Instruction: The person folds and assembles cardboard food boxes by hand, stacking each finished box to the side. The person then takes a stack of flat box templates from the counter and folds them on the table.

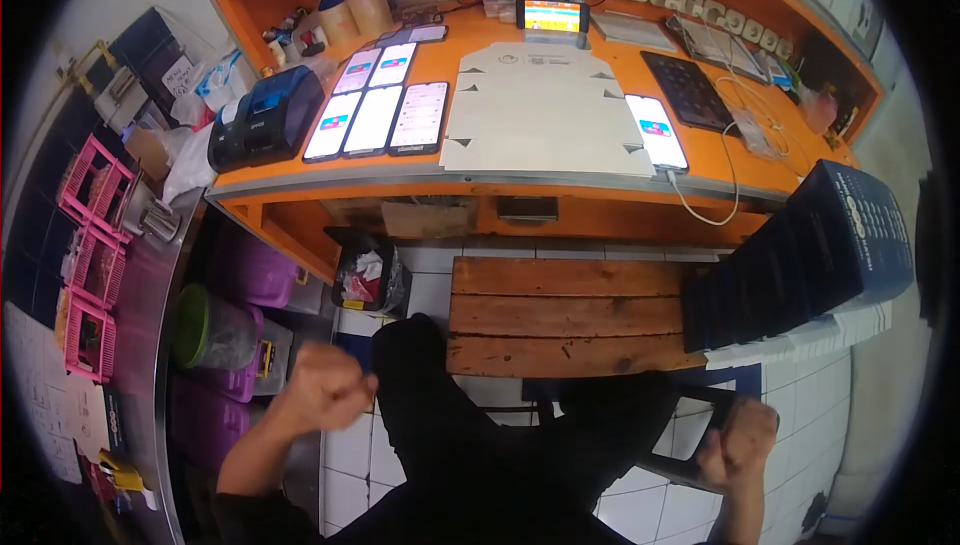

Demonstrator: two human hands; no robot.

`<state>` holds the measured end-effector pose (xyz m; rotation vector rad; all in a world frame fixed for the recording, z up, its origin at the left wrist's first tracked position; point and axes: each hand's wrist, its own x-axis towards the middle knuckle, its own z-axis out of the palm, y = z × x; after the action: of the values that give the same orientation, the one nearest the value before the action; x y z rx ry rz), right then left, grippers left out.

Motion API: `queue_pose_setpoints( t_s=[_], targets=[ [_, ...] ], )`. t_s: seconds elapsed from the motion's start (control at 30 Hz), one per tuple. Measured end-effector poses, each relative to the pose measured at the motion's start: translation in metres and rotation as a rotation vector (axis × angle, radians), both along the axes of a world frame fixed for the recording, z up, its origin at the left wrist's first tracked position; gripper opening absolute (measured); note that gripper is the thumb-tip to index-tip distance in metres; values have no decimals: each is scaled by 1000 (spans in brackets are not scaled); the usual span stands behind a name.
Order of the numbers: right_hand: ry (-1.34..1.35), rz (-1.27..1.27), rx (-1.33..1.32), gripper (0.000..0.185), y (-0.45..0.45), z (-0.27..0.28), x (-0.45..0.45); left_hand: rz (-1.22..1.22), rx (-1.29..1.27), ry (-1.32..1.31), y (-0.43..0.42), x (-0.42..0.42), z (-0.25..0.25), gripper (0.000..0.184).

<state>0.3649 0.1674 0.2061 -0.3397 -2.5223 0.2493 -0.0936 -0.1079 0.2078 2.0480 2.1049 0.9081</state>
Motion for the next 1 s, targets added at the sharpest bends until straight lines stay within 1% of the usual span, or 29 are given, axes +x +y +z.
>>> queue_pose_setpoints(
  t_s=[0.03,0.07,0.1,0.13,0.17,0.2,0.27,0.3,0.37,0.4,0.47,0.5,0.57,0.6,0.67,0.73,0.77,0.8,0.83,0.87,0.9,0.93,0.97,1.0],
  targets=[
    [-13,-85,87,31,13,-1,-15,-2,33,27,2,-5,7,41],
    [-29,-172,171,32,27,-3,-30,37,33,2,15,-24,-3,39],
    [79,-84,27,35,51,-6,-45,213,-59,-118,29,-33,-5,34],
    [111,-191,-191,37,72,-21,-56,239,-96,-73,39,-66,-30,31],
    [142,-295,-414,38,94,-41,-63,344,-147,-225,51,-71,-32,32],
    [155,-300,-490,43,105,-49,-69,341,-152,-229,47,-73,-38,32],
    [57,-311,-355,44,96,-48,-50,294,-123,-118,41,-83,-50,34],
    [91,-301,-325,44,79,-40,-42,329,-146,-123,29,-69,-44,34],
    [145,-279,-250,43,35,-15,-27,179,-47,-122,6,-38,-29,37],
    [185,-265,-186,43,24,-4,-28,126,-14,-172,-2,-31,-27,40],
    [206,-248,-140,44,34,-4,-35,140,-48,-137,-1,-21,-15,39],
    [211,-232,-113,46,34,-3,-37,142,-41,-139,6,-27,-22,39],
    [165,-255,-229,46,60,-3,-76,225,-17,-192,33,-58,-55,36],
    [97,-320,-446,47,72,-3,-95,266,-42,-203,48,-80,-76,35],
    [185,-302,-681,46,93,-21,-129,303,-77,-226,50,-90,-105,35],
    [128,-216,-635,45,82,-19,-135,255,-26,-81,55,-87,-114,34],
    [101,-196,-606,45,73,-17,-134,230,-58,-114,49,-78,-114,34],
    [68,-179,-584,45,59,-17,-130,232,-28,-149,44,-58,-99,36],
    [117,-176,-634,45,46,-17,-133,285,-42,-151,38,-49,-102,37],
    [78,-212,-712,46,44,-27,-129,337,-48,-150,33,-43,-107,38],
    [48,-190,-827,41,45,-38,-131,333,-32,-149,31,-44,-121,38],
    [14,-170,-944,39,47,-47,-135,509,-142,-195,30,-50,-148,33],
    [14,-175,-935,39,47,-54,-145,682,-258,-242,29,-51,-179,34],
    [89,-195,-1125,31,43,-60,-161,676,-254,-244,25,-42,-222,34]
  ],
)
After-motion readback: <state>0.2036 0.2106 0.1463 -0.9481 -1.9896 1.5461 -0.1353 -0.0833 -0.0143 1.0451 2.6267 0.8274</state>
